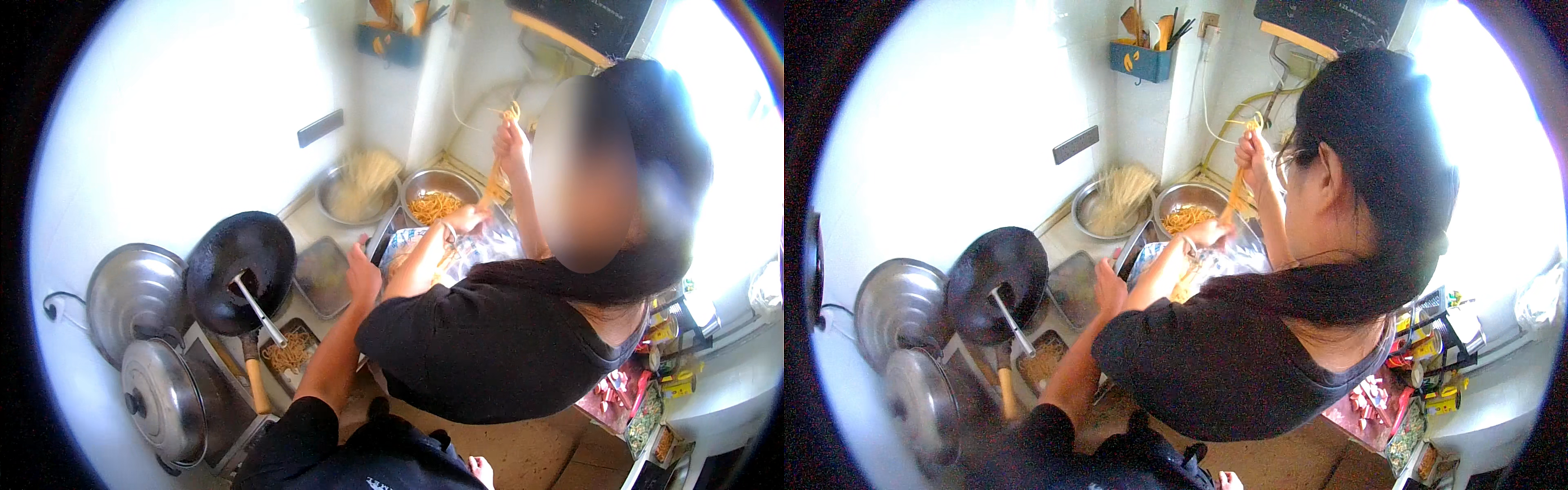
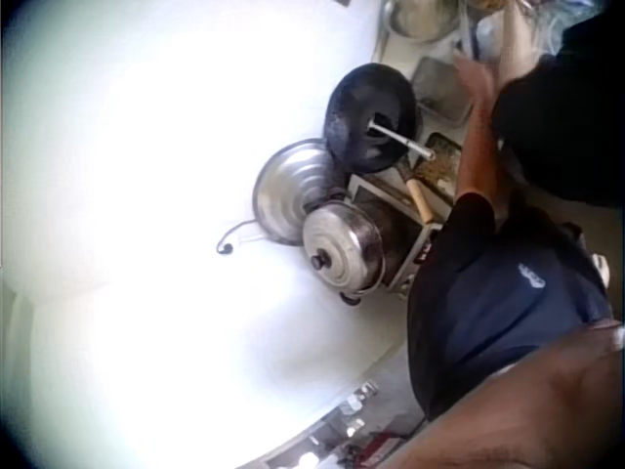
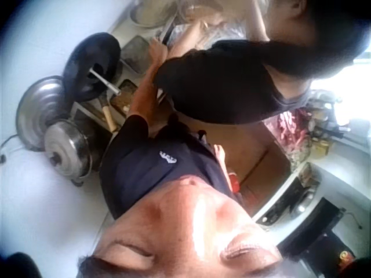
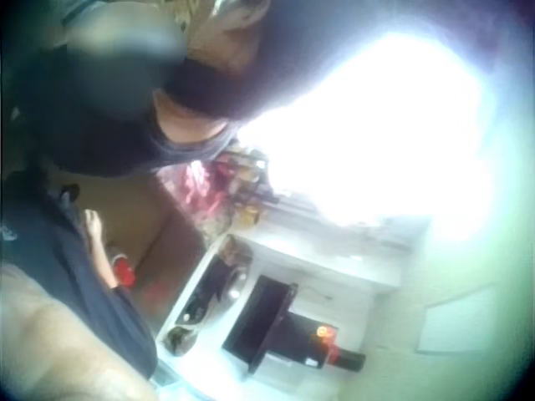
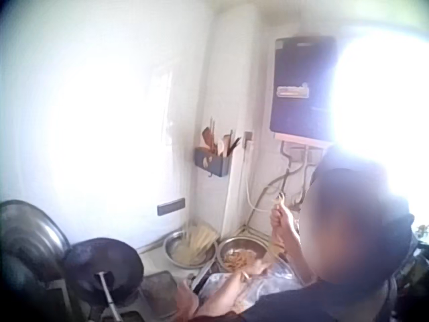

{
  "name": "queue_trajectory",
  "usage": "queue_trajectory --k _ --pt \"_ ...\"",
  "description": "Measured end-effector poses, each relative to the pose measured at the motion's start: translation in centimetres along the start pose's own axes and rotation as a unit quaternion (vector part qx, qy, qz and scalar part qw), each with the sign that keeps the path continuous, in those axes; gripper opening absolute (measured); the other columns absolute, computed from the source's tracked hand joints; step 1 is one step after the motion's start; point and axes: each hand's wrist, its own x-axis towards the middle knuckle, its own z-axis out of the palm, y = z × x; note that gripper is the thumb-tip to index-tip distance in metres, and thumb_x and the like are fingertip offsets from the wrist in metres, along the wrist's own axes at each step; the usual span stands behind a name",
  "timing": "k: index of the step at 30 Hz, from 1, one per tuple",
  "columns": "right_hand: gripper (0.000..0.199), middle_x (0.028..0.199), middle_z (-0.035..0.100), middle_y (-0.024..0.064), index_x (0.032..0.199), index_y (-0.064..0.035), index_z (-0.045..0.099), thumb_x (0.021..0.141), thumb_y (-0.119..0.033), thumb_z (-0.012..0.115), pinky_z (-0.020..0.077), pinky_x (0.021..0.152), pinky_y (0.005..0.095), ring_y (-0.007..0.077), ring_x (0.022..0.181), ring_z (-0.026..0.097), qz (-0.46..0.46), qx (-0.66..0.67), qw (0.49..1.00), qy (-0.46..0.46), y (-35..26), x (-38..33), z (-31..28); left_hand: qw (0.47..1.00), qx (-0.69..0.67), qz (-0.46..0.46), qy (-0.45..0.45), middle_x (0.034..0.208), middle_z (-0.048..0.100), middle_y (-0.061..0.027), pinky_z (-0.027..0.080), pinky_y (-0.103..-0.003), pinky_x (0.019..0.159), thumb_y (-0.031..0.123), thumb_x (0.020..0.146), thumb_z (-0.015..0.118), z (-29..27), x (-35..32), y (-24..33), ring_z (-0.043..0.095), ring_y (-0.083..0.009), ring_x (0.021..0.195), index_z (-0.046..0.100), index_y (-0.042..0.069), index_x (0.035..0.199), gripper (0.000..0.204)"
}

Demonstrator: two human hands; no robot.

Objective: The person slices a large red sausage on a wooden cutting board using a cleaver and places the slices into a metal tray.

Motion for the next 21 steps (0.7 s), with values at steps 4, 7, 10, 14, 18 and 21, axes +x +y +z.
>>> queue_trajectory --k 4,7,10,14,18,21 --pt "0.043 0.118 0.075 0.0234 0.120 -0.0022 0.073 0.108 -0.042 0.063 0.0536 0.100 0.0460 0.0414 0.111 0.069 -0.010 0.018 1.000 0.002 0.3 0.0 0.7 0.991 0.058 0.112 0.039 0.131 0.061 -0.0209 0.056 -0.056 0.089 0.006 0.104 0.049 -1.9 1.5 -0.1 0.067 -0.0465 0.112 0.053 0.011 0.148 0.044" --pt "0.042 0.115 0.076 0.0225 0.119 -0.0019 0.074 0.107 -0.041 0.063 0.0541 0.099 0.0445 0.0383 0.108 0.070 -0.005 0.028 1.000 0.009 0.7 -0.1 1.1 0.973 0.103 0.198 0.059 0.131 0.061 -0.0204 0.059 -0.054 0.084 0.004 0.101 0.052 -3.0 3.1 -0.4 0.068 -0.0450 0.109 0.053 0.006 0.148 0.047" --pt "0.042 0.113 0.076 0.0217 0.118 -0.0021 0.074 0.108 -0.041 0.063 0.0543 0.098 0.0439 0.0367 0.107 0.071 0.001 0.035 0.999 0.003 1.2 -0.3 1.1 0.948 0.124 0.280 0.085 0.132 0.061 -0.0203 0.059 -0.053 0.083 0.003 0.098 0.055 -4.6 4.5 -0.2 0.069 -0.0439 0.108 0.053 0.003 0.148 0.050" --pt "0.043 0.113 0.076 0.0214 0.117 -0.0025 0.075 0.107 -0.043 0.062 0.0539 0.099 0.0440 0.0359 0.107 0.071 -0.008 0.036 0.999 0.005 1.3 -0.9 1.5 0.941 0.127 0.298 0.104 0.139 0.058 -0.0204 0.059 -0.050 0.091 -0.001 0.095 0.059 -7.6 5.6 1.1 0.067 -0.0440 0.116 0.054 0.004 0.151 0.057" --pt "0.042 0.106 0.077 0.0181 0.115 -0.0024 0.074 0.107 -0.042 0.063 0.0549 0.092 0.0415 0.0310 0.099 0.071 0.015 0.036 0.999 -0.002 1.7 -0.9 1.6 0.948 0.099 0.272 0.133 0.142 0.056 -0.0205 0.057 -0.049 0.097 -0.008 0.094 0.053 -9.8 6.3 4.2 0.064 -0.0447 0.124 0.053 0.004 0.153 0.060" --pt "0.041 0.102 0.078 0.0156 0.114 -0.0024 0.074 0.107 -0.041 0.064 0.0557 0.086 0.0397 0.0273 0.093 0.072 0.026 0.039 0.999 -0.007 1.9 -0.8 2.0 0.950 0.079 0.245 0.178 0.142 0.059 -0.0258 0.056 -0.050 0.099 -0.009 0.093 0.052 -10.8 7.5 4.0 0.065 -0.0452 0.123 0.055 -0.001 0.148 0.056"
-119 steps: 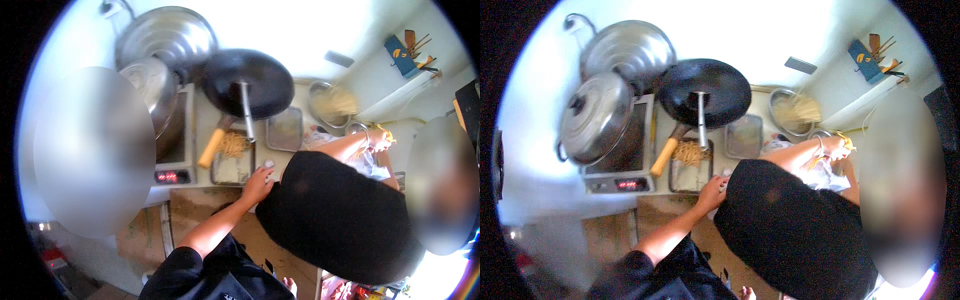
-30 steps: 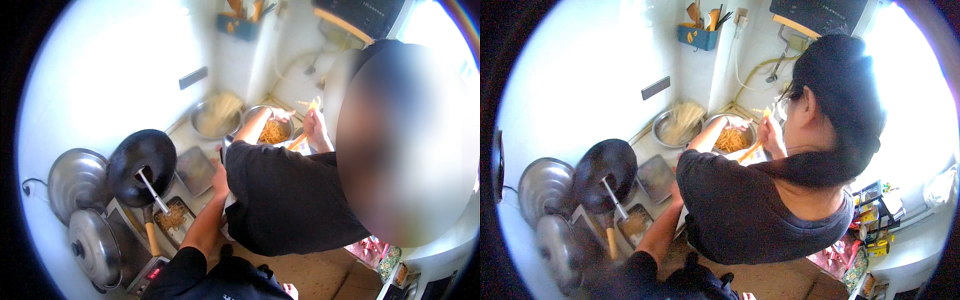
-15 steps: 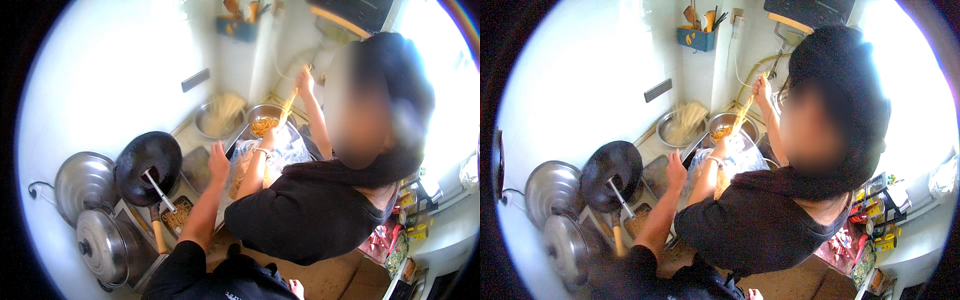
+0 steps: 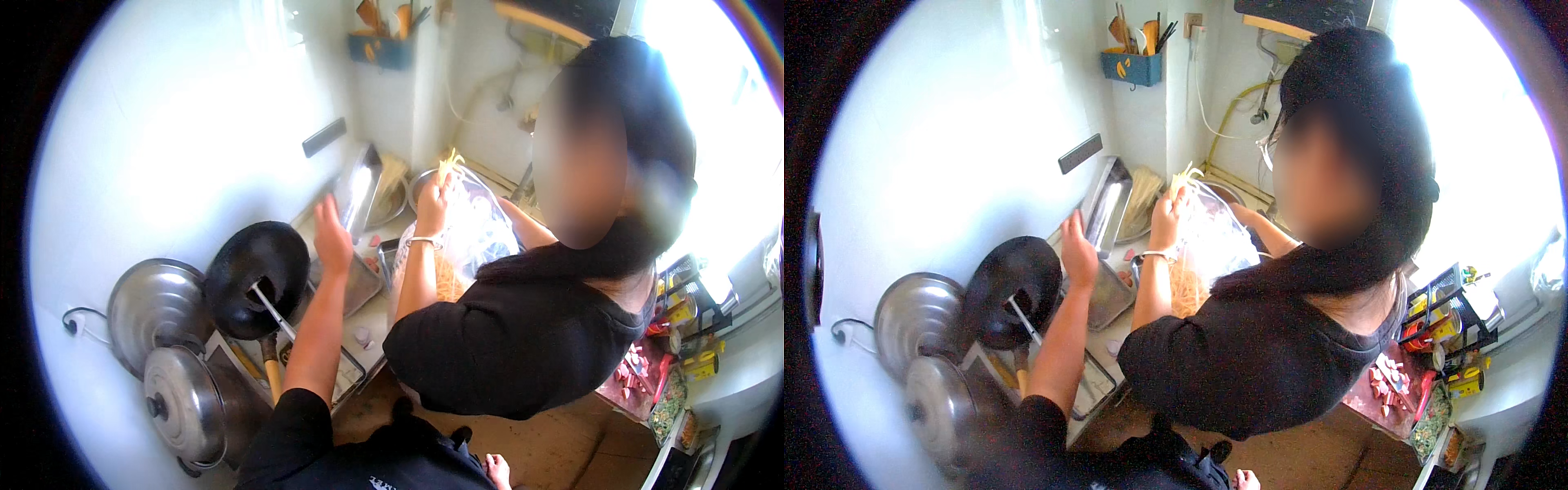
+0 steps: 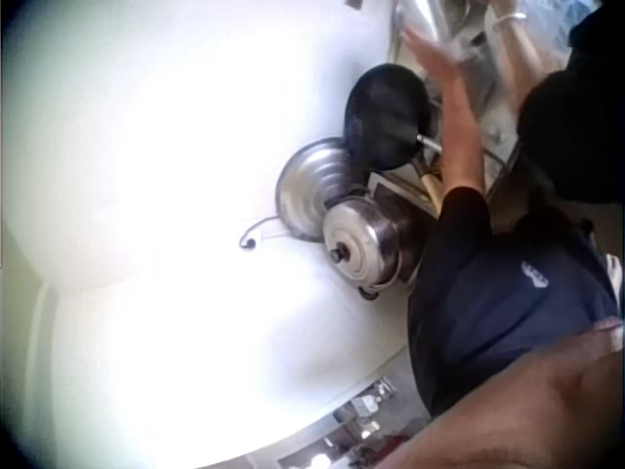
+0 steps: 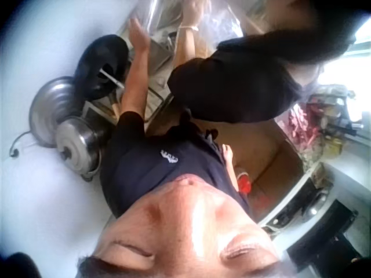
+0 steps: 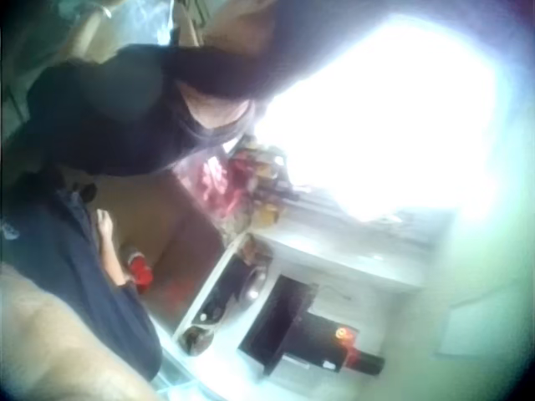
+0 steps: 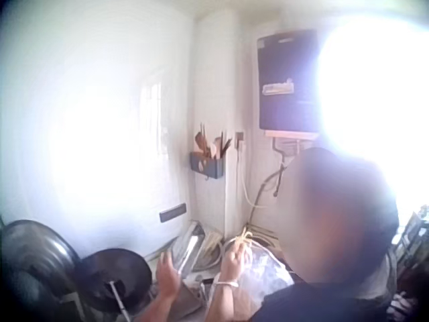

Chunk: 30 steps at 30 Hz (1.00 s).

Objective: The person slices a large red sausage on a wooden cutting board using a cleaver and places the slices into a metal tray.

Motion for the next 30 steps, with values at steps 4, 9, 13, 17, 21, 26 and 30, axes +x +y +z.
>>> queue_trajectory --k 4,9,13,17,21,26,30 --pt "0.039 0.096 0.079 0.0123 0.113 -0.0023 0.073 0.107 -0.040 0.066 0.0568 0.078 0.0373 0.0224 0.085 0.072 0.027 0.001 1.000 -0.007 1.0 0.0 0.5 0.880 -0.303 -0.365 0.004 0.124 0.067 -0.0252 0.066 -0.044 0.068 -0.009 0.092 0.049 1.3 1.2 -3.9 0.072 -0.0386 0.105 0.054 -0.005 0.144 0.052" --pt "0.038 0.088 0.080 0.0082 0.112 -0.0022 0.073 0.107 -0.039 0.067 0.0580 0.069 0.0342 0.0163 0.074 0.073 0.068 0.010 0.997 -0.028 2.8 0.3 0.9 0.709 -0.513 -0.454 0.166 0.133 0.060 -0.0250 0.071 -0.045 0.067 -0.012 0.091 0.048 -4.2 4.7 -2.9 0.069 -0.0410 0.107 0.051 -0.004 0.138 0.047" --pt "0.051 0.118 0.076 0.0228 0.116 -0.0097 0.075 0.102 -0.057 0.062 0.0561 0.098 0.0513 0.0409 0.117 0.071 0.065 -0.050 0.996 -0.042 5.4 1.8 -2.3 0.695 -0.641 -0.311 0.096 0.121 0.064 -0.0215 0.066 -0.049 0.097 -0.006 0.090 0.055 -12.6 6.9 2.1 0.066 -0.0330 0.108 0.063 -0.010 0.112 0.024" --pt "0.046 0.105 0.081 0.0121 0.113 -0.0100 0.076 0.103 -0.052 0.062 0.0566 0.096 0.0458 0.0319 0.108 0.075 0.061 -0.043 0.997 -0.014 4.4 2.8 -7.2 0.744 -0.644 -0.159 0.072 0.116 0.070 -0.0246 0.063 -0.049 0.102 0.005 0.102 0.058 -22.6 10.2 3.2 0.072 -0.0361 0.106 0.061 -0.012 0.118 0.024" --pt "0.042 0.107 0.081 0.0086 0.118 -0.0149 0.076 0.104 -0.052 0.063 0.0560 0.096 0.0437 0.0278 0.109 0.075 0.094 0.053 0.994 0.004 6.0 3.2 -11.1 0.692 -0.711 -0.119 -0.045 0.123 0.071 -0.0294 0.061 -0.044 0.107 0.007 0.104 0.058 -31.2 11.0 19.1 0.071 -0.0375 0.119 0.057 -0.017 0.129 0.035" --pt "0.042 0.101 0.082 0.0050 0.117 -0.0115 0.076 0.104 -0.050 0.065 0.0584 0.087 0.0391 0.0198 0.094 0.077 0.124 0.077 0.989 0.035 14.2 1.3 -13.6 0.654 -0.735 -0.094 -0.152 0.148 0.057 -0.0340 0.056 -0.049 0.113 0.013 0.108 0.056 -33.2 4.5 33.9 0.057 -0.0427 0.141 0.049 -0.017 0.142 0.046" --pt "0.043 0.099 0.082 0.0067 0.112 -0.0094 0.076 0.104 -0.050 0.066 0.0584 0.088 0.0393 0.0203 0.094 0.077 0.180 0.089 0.978 0.057 21.0 -1.9 -15.7 0.442 -0.807 -0.096 -0.381 0.167 0.037 -0.0333 0.056 -0.050 0.113 0.017 0.111 0.053 -33.0 -4.6 45.4 0.038 -0.0424 0.157 0.048 -0.012 0.148 0.048"
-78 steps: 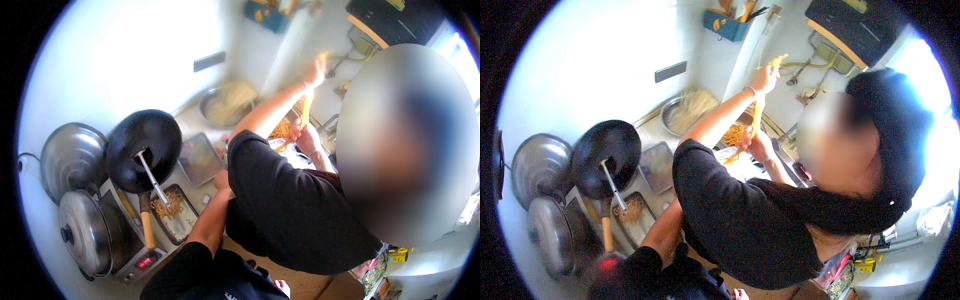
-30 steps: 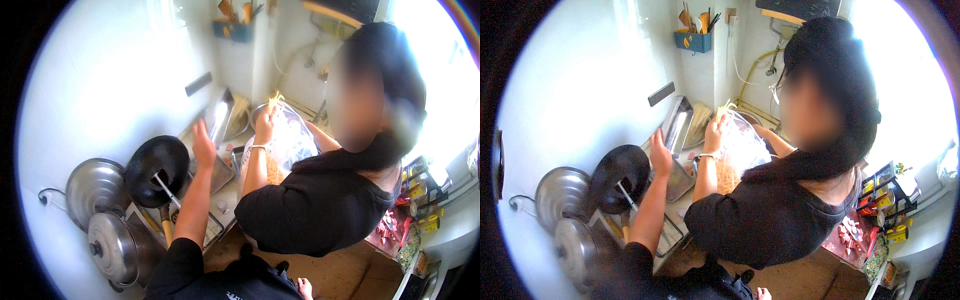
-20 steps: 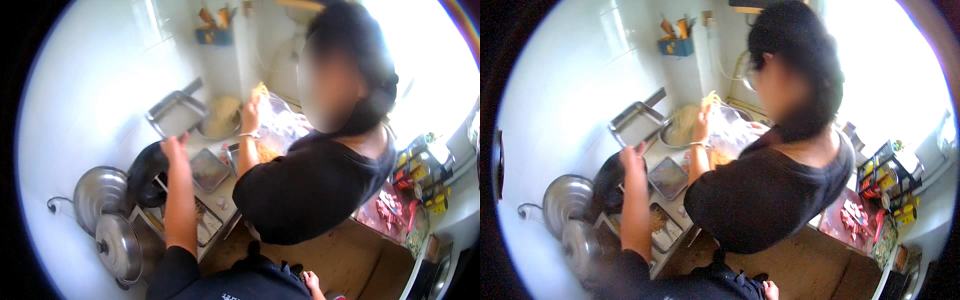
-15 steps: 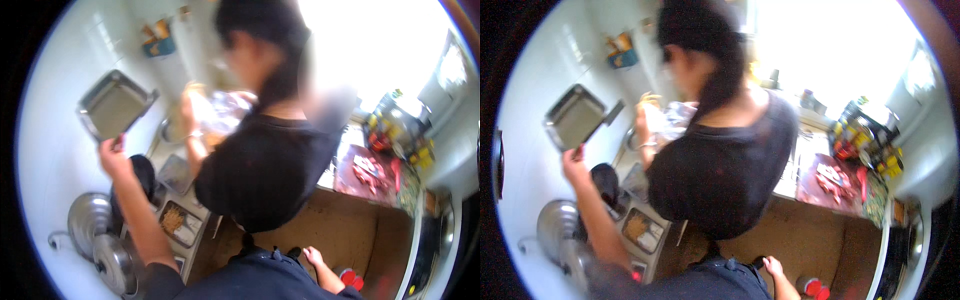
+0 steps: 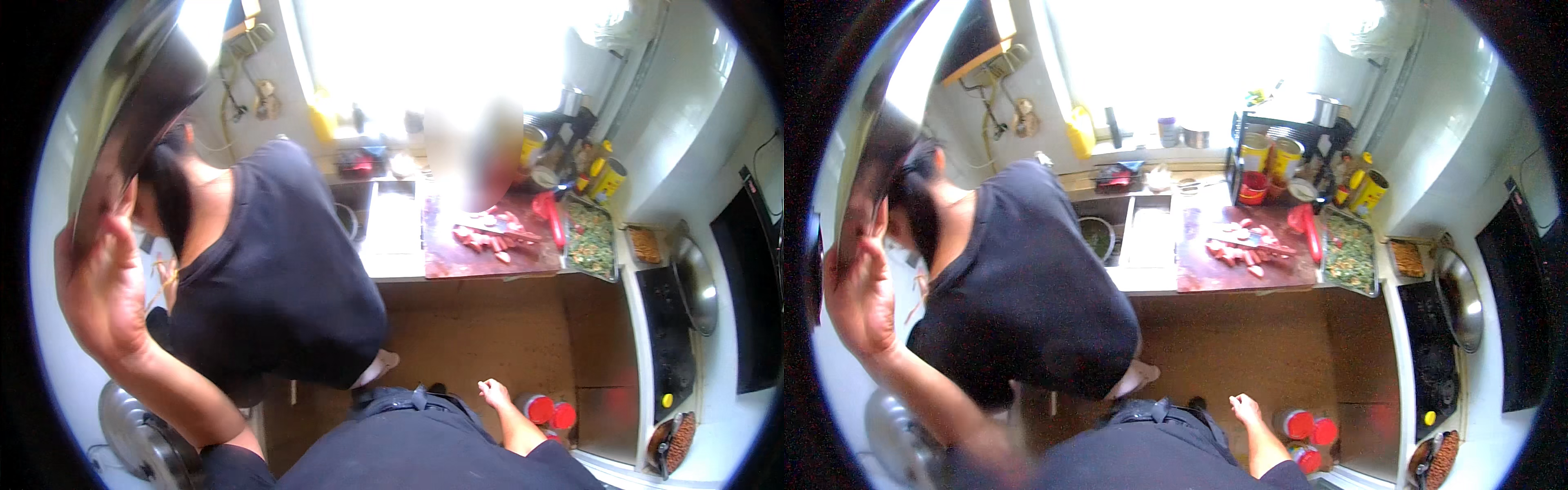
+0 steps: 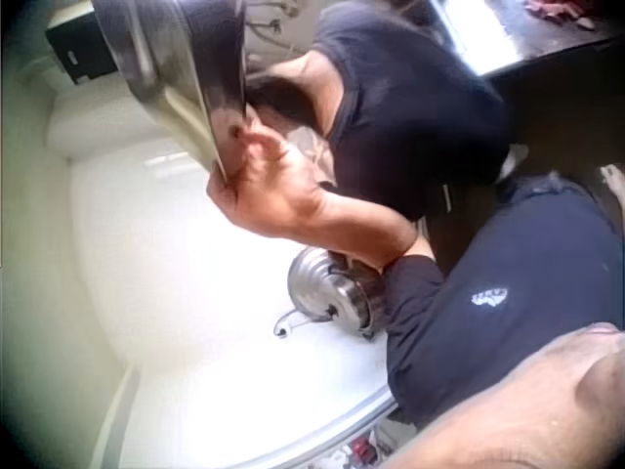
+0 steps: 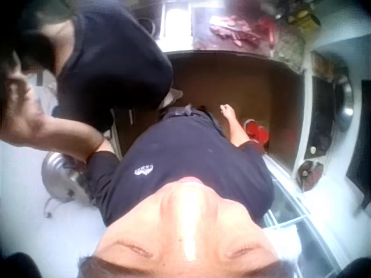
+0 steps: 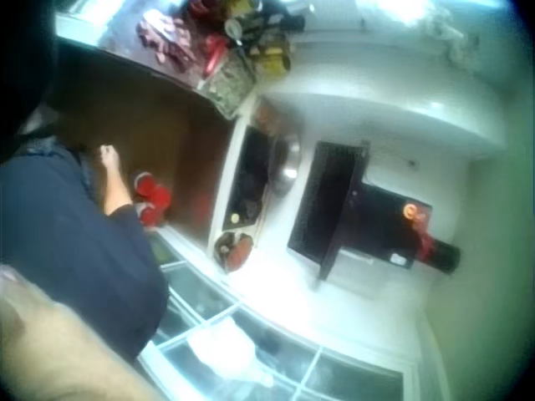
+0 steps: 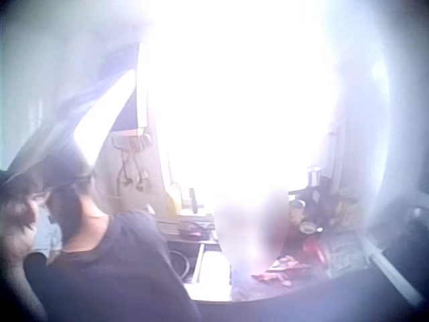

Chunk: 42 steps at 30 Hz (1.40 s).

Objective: The person slices a large red sausage on a wooden cutting board using a cleaver and places the slices into a metal tray.

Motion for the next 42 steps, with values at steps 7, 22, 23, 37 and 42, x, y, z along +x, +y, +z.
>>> queue_trajectory --k 7,22,23,37,42 --pt "0.039 0.085 0.078 0.0064 0.107 -0.0060 0.071 0.108 -0.044 0.063 0.0530 0.055 0.0362 0.0163 0.061 0.067 0.126 0.143 0.981 0.044 15.3 -0.1 -1.3 0.963 -0.213 -0.163 0.038 0.138 0.063 -0.0239 0.066 -0.049 0.095 0.011 0.101 0.054 10.3 -0.6 -22.2 0.073 -0.0348 0.113 0.055 0.001 0.146 0.046" --pt "0.038 0.083 0.075 0.0059 0.093 -0.0028 0.073 0.105 -0.038 0.071 0.0548 0.077 0.0361 0.0162 0.079 0.067 0.032 0.222 0.970 0.092 10.6 -1.8 1.9 0.903 -0.030 -0.268 0.334 0.117 0.074 -0.0151 0.069 -0.045 0.072 0.034 0.111 0.045 -2.6 3.8 -58.6 0.076 -0.0329 0.098 0.056 0.012 0.143 0.040" --pt "0.038 0.083 0.075 0.0057 0.093 -0.0026 0.073 0.105 -0.038 0.070 0.0549 0.077 0.0363 0.0164 0.079 0.067 0.025 0.243 0.964 0.102 9.8 -1.9 0.9 0.885 -0.048 -0.284 0.365 0.116 0.075 -0.0159 0.069 -0.045 0.072 0.034 0.111 0.046 -4.7 4.4 -60.8 0.076 -0.0338 0.097 0.058 0.011 0.141 0.040" --pt "0.019 0.091 0.072 0.0110 0.113 -0.0046 0.070 0.107 -0.022 0.065 0.0553 0.075 0.0407 0.0264 0.080 0.068 -0.076 0.114 0.931 0.338 -5.6 11.6 -18.1 0.840 -0.002 -0.469 0.273 0.100 0.074 -0.0110 0.052 -0.024 0.052 0.010 0.104 0.061 -29.3 6.6 -65.0 0.064 -0.0102 0.068 0.059 0.010 0.129 0.025" --pt "0.023 0.115 0.068 0.0153 0.116 -0.0045 0.069 0.098 -0.018 0.070 0.0501 0.099 0.0469 0.0377 0.111 0.063 -0.213 -0.029 0.893 0.395 -21.4 19.5 -27.8 0.850 0.295 -0.400 0.175 0.090 0.073 -0.0114 0.050 -0.028 0.048 0.005 0.104 0.052 -26.7 6.8 -65.7 0.064 -0.0144 0.059 0.048 0.008 0.146 0.042"
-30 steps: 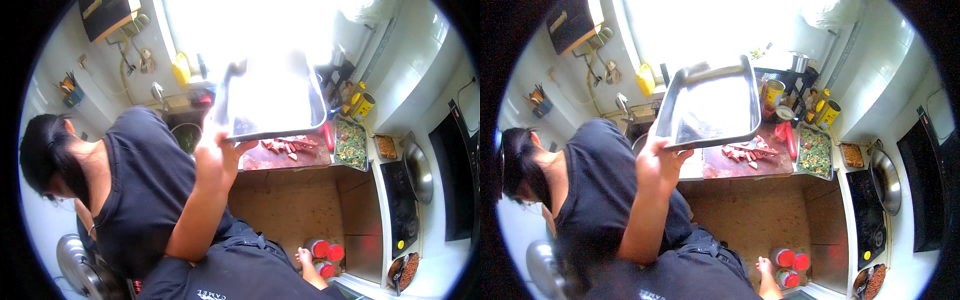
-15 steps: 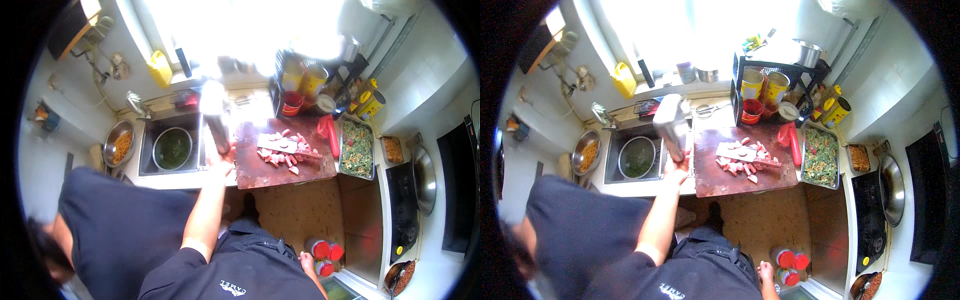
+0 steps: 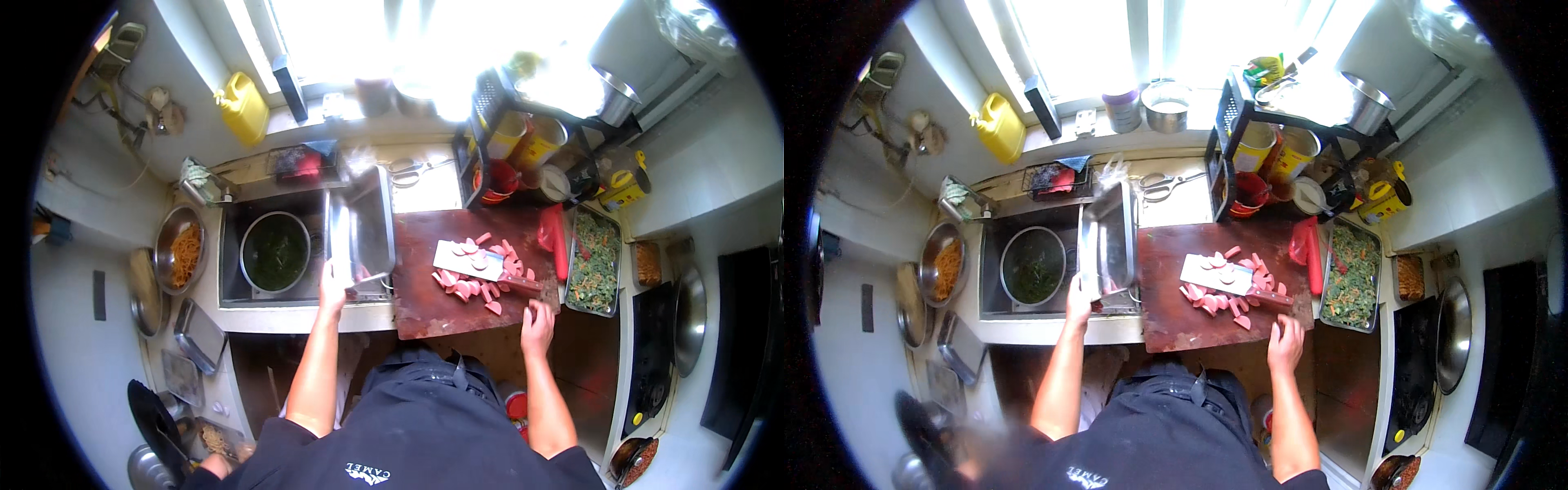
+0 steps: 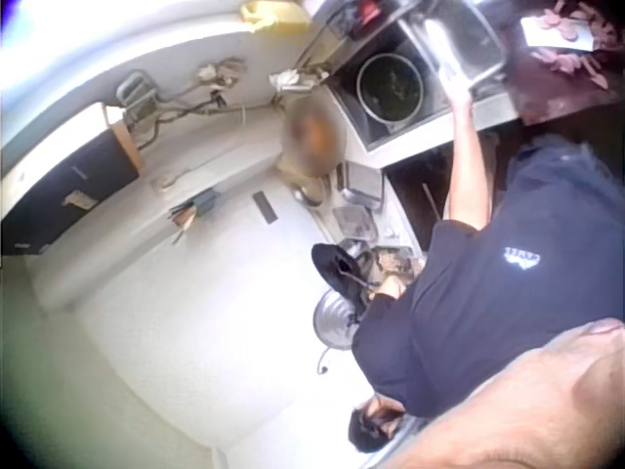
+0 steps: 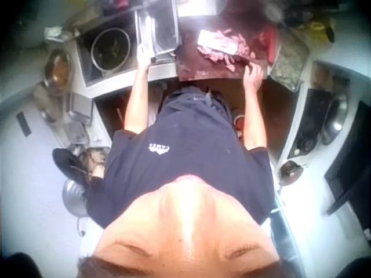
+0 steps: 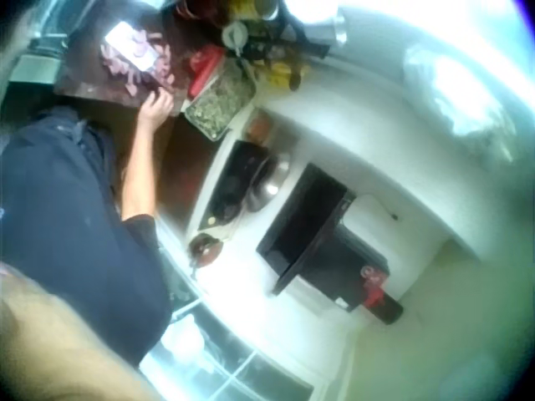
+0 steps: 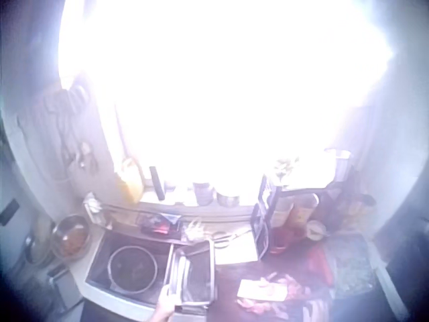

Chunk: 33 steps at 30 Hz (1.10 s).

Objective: The person slices a large red sausage on a wooden cutting board using a cleaver and places the slices into a metal tray.

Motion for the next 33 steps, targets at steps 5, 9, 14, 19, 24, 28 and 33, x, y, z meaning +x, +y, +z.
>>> queue_trajectory --k 5,9,14,19,24,28,33 --pt "0.048 0.118 0.069 0.0121 0.123 -0.0079 0.067 0.082 -0.023 0.087 0.0494 0.098 0.0510 0.0367 0.115 0.062 -0.187 -0.097 0.974 -0.086 -3.1 8.6 2.5 0.974 0.204 0.081 0.063 0.115 0.076 -0.0231 0.058 -0.046 0.083 0.008 0.106 0.048 -1.4 2.0 -4.4 0.074 -0.0393 0.099 0.048 0.010 0.153 0.046" --pt "0.053 0.115 0.072 0.0126 0.119 -0.0092 0.066 0.075 -0.026 0.091 0.0515 0.092 0.0500 0.0360 0.109 0.066 -0.216 -0.164 0.943 -0.194 -1.2 10.5 3.2 0.949 0.306 0.043 0.064 0.132 0.071 -0.0254 0.052 -0.050 0.102 0.010 0.107 0.049 1.4 0.4 -1.1 0.068 -0.0440 0.122 0.047 0.012 0.156 0.049" --pt "0.048 0.107 0.072 0.0160 0.116 -0.0084 0.061 0.078 -0.022 0.087 0.0586 0.079 0.0533 0.0388 0.096 0.073 -0.280 -0.181 0.904 -0.267 -0.1 12.8 2.4 0.947 0.304 0.076 0.066 0.136 0.071 -0.0209 0.051 -0.043 0.108 0.010 0.106 0.050 1.5 0.0 -1.1 0.069 -0.0346 0.126 0.047 0.007 0.157 0.051" --pt "0.045 0.100 0.074 0.0131 0.113 -0.0095 0.058 0.080 -0.022 0.085 0.0608 0.071 0.0525 0.0383 0.086 0.075 -0.297 -0.166 0.900 -0.274 0.3 13.4 -2.3 0.961 0.256 0.092 0.042 0.147 0.065 -0.0216 0.048 -0.044 0.114 0.021 0.109 0.056 1.6 0.2 -2.1 0.063 -0.0388 0.137 0.052 0.015 0.158 0.050" --pt "0.039 0.094 0.070 0.0100 0.107 -0.0122 0.061 0.080 -0.024 0.086 0.0604 0.069 0.0504 0.0354 0.082 0.075 -0.288 -0.132 0.920 -0.232 -0.1 12.6 -5.0 0.941 0.327 0.058 0.062 0.150 0.063 -0.0215 0.045 -0.041 0.116 0.028 0.110 0.058 4.2 0.5 -0.2 0.060 -0.0321 0.141 0.056 0.007 0.156 0.050" --pt "0.037 0.095 0.071 0.0079 0.107 -0.0135 0.062 0.085 -0.035 0.084 0.0605 0.069 0.0450 0.0296 0.085 0.075 -0.351 -0.106 0.911 -0.187 -4.9 13.1 -2.5 0.848 0.409 0.297 0.161 0.155 0.055 -0.0230 0.037 -0.052 0.122 0.040 0.110 0.057 8.3 -1.8 3.5 0.049 -0.0431 0.143 0.060 0.008 0.153 0.054" --pt "0.047 0.097 0.071 0.0082 0.107 -0.0122 0.063 0.085 -0.050 0.081 0.0604 0.070 0.0407 0.0268 0.087 0.075 -0.371 -0.133 0.891 -0.225 -11.7 13.2 2.8 0.797 0.465 0.374 -0.092 0.178 0.026 -0.0172 0.014 -0.059 0.132 0.043 0.100 0.069 16.2 -5.8 5.4 0.017 -0.0473 0.164 0.058 0.026 0.158 0.061"
